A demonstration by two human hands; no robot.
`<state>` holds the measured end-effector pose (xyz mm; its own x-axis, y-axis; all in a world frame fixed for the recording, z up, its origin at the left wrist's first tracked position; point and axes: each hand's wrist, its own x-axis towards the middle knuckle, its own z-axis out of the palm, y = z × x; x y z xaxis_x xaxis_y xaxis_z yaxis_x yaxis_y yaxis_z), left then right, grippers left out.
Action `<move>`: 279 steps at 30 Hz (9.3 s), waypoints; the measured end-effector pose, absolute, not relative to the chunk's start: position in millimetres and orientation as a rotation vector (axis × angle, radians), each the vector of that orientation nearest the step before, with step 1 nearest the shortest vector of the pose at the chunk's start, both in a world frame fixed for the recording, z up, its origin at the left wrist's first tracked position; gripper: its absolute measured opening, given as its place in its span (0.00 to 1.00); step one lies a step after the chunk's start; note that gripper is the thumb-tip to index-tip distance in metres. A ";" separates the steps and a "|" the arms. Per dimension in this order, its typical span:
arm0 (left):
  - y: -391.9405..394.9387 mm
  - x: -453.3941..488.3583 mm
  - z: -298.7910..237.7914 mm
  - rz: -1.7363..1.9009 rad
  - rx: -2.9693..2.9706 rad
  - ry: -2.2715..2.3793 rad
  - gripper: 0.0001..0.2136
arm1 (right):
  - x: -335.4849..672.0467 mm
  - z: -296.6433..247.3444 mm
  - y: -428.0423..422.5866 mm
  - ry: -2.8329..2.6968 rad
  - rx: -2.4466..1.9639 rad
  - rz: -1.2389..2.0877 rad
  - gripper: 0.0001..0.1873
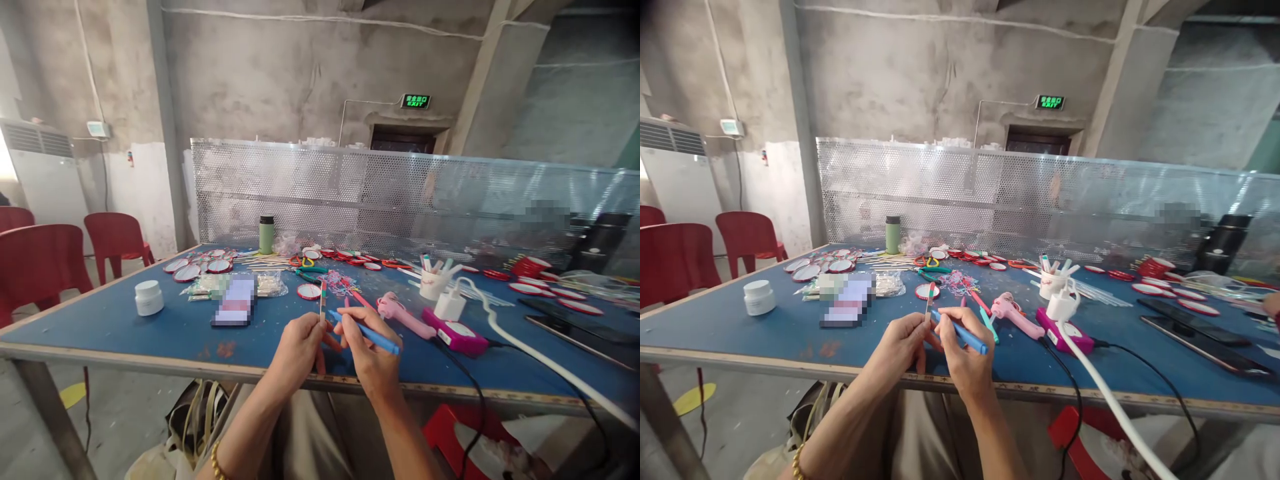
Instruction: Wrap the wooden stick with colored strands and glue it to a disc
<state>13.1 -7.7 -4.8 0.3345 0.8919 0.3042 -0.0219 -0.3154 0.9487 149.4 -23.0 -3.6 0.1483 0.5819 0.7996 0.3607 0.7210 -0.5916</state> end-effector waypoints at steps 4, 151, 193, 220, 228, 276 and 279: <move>-8.1 12.4 -5.4 1.146 1.625 0.812 0.16 | 149.2 -4.9 -22.4 -1.483 -0.846 0.123 0.10; -10.9 9.6 -8.4 1.160 1.798 0.823 0.17 | 142.9 -6.1 -29.7 -1.552 -0.867 -0.100 0.10; -7.7 10.5 -11.2 1.162 1.829 0.821 0.16 | 142.7 -11.0 -27.2 -1.525 -0.864 -0.153 0.10; -6.3 11.2 -11.5 1.170 1.842 0.859 0.17 | 141.2 -8.9 -27.6 -1.527 -0.850 -0.165 0.09; -7.1 10.7 -12.1 1.146 1.817 0.826 0.16 | 141.4 -8.9 -27.4 -1.490 -0.874 -0.187 0.09; -7.6 11.4 -12.7 1.140 1.789 0.825 0.16 | 140.4 -5.9 -30.7 -1.497 -0.853 -0.248 0.12; -8.4 11.3 -11.8 1.143 1.787 0.820 0.16 | 140.0 -5.2 -31.1 -1.503 -0.850 -0.244 0.12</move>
<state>11.3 -8.4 -11.8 0.3700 0.8498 0.3754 0.0838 -0.4330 0.8975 140.0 -31.1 -5.2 0.1060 0.3544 0.9291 0.6302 0.6988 -0.3384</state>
